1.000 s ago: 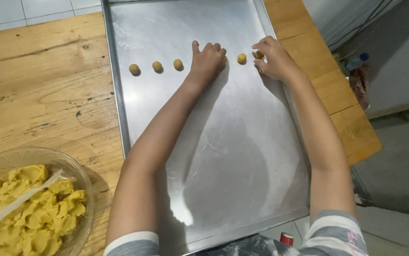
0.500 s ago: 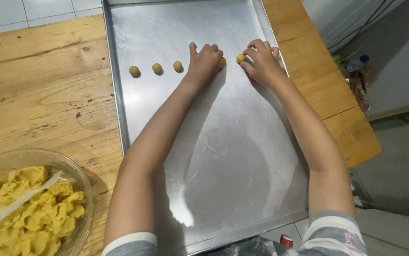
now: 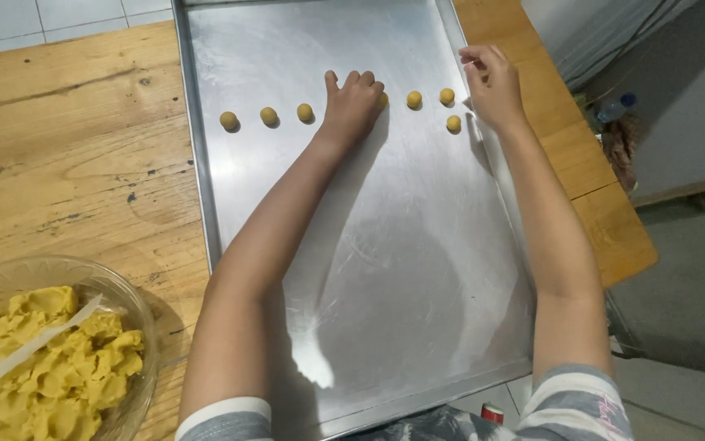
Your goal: The person arranges small yellow dough balls in a straight line on a metal baking tray. They repeatedly adjust the spacing and alignment of the balls, then form additional dough balls from a bowl and place them on the tray.
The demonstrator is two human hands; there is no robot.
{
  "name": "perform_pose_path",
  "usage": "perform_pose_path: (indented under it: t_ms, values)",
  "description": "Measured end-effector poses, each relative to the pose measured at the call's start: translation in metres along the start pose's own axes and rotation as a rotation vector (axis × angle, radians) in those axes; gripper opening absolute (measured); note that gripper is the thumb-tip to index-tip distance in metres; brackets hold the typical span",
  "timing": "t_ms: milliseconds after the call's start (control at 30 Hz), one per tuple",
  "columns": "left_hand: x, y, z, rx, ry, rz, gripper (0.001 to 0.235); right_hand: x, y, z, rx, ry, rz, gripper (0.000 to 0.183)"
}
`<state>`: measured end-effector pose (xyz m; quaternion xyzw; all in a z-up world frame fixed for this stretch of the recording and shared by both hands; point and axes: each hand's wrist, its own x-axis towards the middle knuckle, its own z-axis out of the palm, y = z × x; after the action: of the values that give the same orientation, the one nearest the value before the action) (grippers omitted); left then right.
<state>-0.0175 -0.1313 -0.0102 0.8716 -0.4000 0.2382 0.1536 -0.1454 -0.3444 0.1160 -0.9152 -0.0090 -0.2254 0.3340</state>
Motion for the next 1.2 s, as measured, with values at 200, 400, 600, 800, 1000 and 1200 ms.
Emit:
perform_pose_path:
  t_ms: [200, 400, 600, 800, 1000, 1200]
  values:
    - [-0.002, 0.002, -0.012, 0.002, -0.027, -0.012, 0.020, -0.008, 0.012, 0.008, 0.014, -0.071, 0.026, 0.029]
    - [-0.003, -0.003, -0.024, -0.095, -0.043, -0.021, 0.004, -0.012, 0.005, 0.013, 0.010, -0.045, 0.048, 0.022]
    - [0.011, -0.033, -0.098, -0.297, -0.189, -0.147, 0.054, -0.013, 0.006, 0.012, 0.119, 0.038, 0.133, 0.017]
    - [-0.010, -0.054, -0.125, -0.360, -0.467, -0.182, 0.047, -0.016, 0.000, 0.008, 0.240, 0.043, 0.257, 0.023]
    - [-0.018, -0.045, -0.097, -0.220, -0.320, -0.141, 0.030, -0.017, -0.002, 0.005, 0.238, 0.032, 0.259, 0.018]
    - [-0.016, -0.048, -0.084, -0.150, -0.283, -0.136, 0.030, -0.016, -0.001, 0.006, 0.219, 0.018, 0.250, 0.019]
